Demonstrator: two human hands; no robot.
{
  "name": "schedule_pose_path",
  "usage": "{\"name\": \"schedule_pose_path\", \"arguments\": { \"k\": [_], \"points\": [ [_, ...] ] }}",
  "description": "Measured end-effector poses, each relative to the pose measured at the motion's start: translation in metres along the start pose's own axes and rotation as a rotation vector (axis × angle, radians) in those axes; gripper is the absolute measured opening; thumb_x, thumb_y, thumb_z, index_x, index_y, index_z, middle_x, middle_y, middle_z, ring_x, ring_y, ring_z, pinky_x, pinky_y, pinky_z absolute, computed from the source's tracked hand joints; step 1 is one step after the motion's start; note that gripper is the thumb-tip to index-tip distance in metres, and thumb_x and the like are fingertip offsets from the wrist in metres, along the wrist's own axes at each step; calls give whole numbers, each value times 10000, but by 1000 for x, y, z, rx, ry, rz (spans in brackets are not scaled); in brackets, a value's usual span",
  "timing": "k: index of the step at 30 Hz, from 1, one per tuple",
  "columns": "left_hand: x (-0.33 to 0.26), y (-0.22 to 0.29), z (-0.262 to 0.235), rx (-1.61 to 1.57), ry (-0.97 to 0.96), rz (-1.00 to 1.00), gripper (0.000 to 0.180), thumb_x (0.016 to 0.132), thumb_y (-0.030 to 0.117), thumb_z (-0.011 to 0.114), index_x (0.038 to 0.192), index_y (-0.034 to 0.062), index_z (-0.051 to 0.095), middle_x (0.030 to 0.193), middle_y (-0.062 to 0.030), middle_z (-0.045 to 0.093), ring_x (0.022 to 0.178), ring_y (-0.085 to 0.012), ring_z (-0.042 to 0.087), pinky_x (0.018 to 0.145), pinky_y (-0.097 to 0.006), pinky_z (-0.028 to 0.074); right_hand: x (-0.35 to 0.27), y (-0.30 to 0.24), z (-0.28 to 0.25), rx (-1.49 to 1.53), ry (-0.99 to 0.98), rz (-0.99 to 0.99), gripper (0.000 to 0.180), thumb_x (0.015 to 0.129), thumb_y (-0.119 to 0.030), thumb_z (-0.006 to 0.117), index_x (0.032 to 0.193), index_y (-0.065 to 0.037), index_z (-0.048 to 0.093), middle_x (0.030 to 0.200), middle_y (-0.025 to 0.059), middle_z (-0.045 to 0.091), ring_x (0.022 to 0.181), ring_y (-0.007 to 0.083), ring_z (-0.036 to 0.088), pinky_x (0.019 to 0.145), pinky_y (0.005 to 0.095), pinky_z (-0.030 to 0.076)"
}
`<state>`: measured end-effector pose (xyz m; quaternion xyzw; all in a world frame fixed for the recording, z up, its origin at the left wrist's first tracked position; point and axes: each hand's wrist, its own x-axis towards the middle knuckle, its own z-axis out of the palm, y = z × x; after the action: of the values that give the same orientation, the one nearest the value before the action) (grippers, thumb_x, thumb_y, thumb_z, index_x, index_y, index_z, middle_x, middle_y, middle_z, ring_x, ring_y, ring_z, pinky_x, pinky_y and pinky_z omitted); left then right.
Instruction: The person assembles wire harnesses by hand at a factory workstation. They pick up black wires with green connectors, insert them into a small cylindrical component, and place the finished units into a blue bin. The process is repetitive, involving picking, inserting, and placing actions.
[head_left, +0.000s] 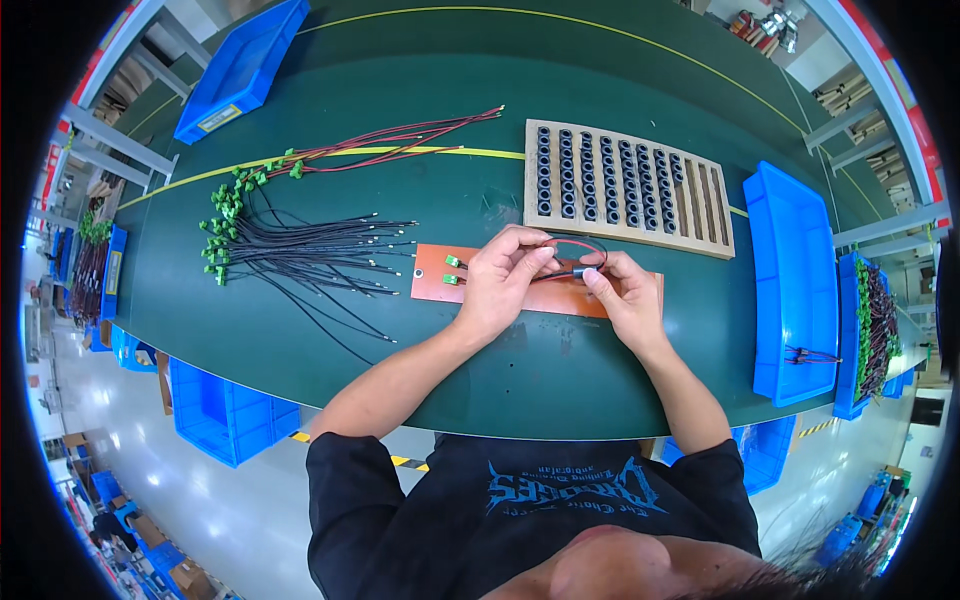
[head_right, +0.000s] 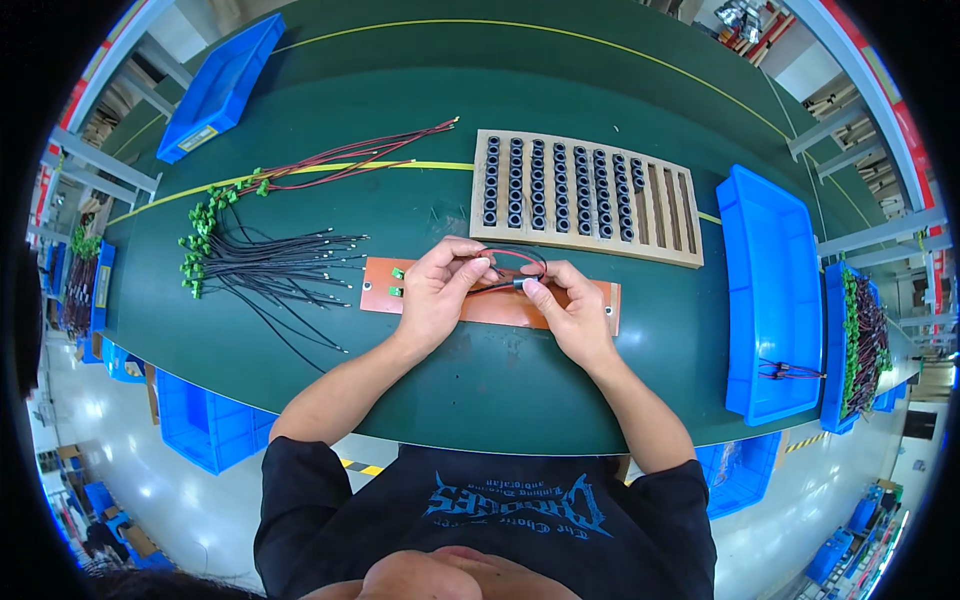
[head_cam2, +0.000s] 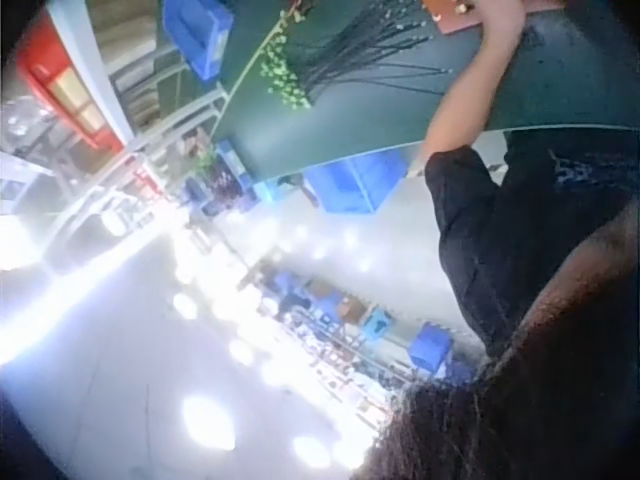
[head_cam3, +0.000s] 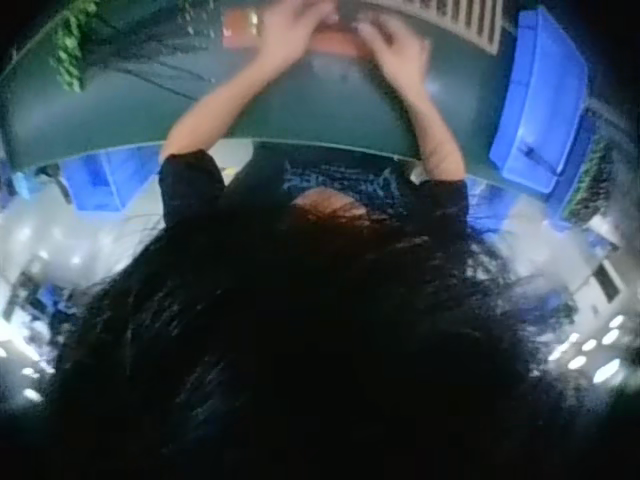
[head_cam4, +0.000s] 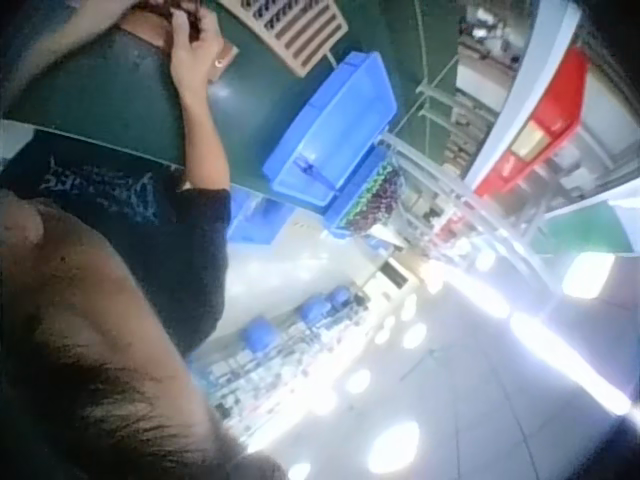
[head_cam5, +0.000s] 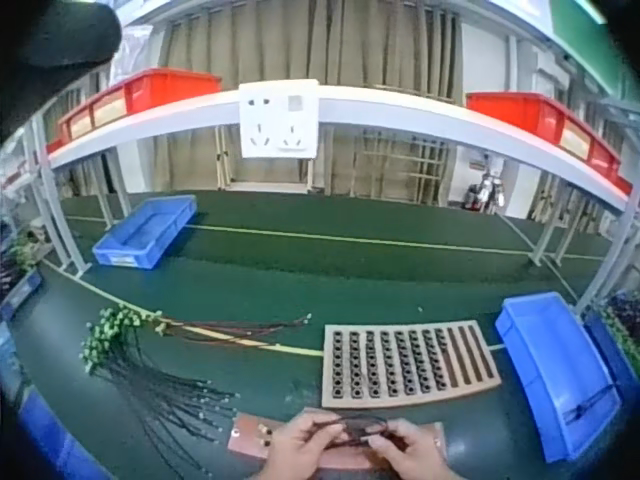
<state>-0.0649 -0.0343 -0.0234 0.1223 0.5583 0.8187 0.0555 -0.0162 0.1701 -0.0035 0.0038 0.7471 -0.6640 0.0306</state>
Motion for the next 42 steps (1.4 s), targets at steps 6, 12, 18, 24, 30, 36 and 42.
{"name": "schedule_pose_path", "arguments": {
  "k": [6, 12, 18, 24, 30, 36, 42],
  "points": [
    [-1, -1, -3, 139, -22, 51, 142, 985, -48, 651, 1120, -50, 696, 1071, -105, 687, 954, -180, 722, 916, -312, 611, 2, 3, -1, -11, -5, -29, 205, 1008, -108, 693, 1183, -2, 681, 1066, 52, 718, 991, 119, 668, 910, 278, 520],
    [-1, 1, 0, 20, 30, 36, 162, 960, -75, 667, 1115, -52, 707, 1078, -109, 702, 997, -191, 728, 934, -322, 622, 2, 6, -2, -12, -3, -8, 207, 1005, -112, 699, 1178, 1, 682, 1066, 48, 717, 991, 110, 659, 904, 270, 517],
    [-2, 3, -2, -37, 42, -35, 157, 939, -80, 690, 1094, -57, 690, 1075, -125, 710, 984, -188, 739, 907, -300, 619, 1, 3, -1, 10, -8, -5, 198, 1008, -100, 694, 1174, 6, 674, 1064, 51, 720, 991, 108, 659, 911, 273, 520],
    [-4, 7, -7, -17, 7, 25, 189, 897, -142, 696, 1065, -58, 677, 1078, -145, 701, 1008, -206, 722, 929, -331, 626, 1, 0, 0, 25, 1, -6, 193, 1009, -80, 687, 1178, 10, 670, 1082, 67, 726, 1017, 125, 670, 938, 284, 527],
    [0, 3, -10, -41, -17, 42, 169, 895, -187, 653, 1007, -61, 656, 1090, -161, 670, 1020, -215, 707, 942, -343, 633, 2, 2, -2, 29, -15, -22, 199, 1011, -79, 683, 1183, 18, 661, 1102, 82, 728, 1024, 139, 683, 944, 291, 535],
    [2, 5, -9, -3, -2, -27, 133, 904, -172, 657, 978, -62, 642, 1063, -141, 672, 981, -190, 702, 914, -314, 631, 2, 0, -2, 30, -3, 14, 190, 1011, -75, 683, 1176, 17, 668, 1100, 78, 729, 1018, 133, 681, 936, 286, 535],
    [2, 6, -9, 32, 11, -22, 117, 914, -152, 662, 981, -57, 646, 1042, -132, 686, 964, -189, 718, 894, -310, 628, 2, -2, -1, 18, 9, 28, 185, 1008, -76, 688, 1169, 13, 675, 1090, 71, 730, 1011, 128, 680, 930, 280, 533]
  ]
}}
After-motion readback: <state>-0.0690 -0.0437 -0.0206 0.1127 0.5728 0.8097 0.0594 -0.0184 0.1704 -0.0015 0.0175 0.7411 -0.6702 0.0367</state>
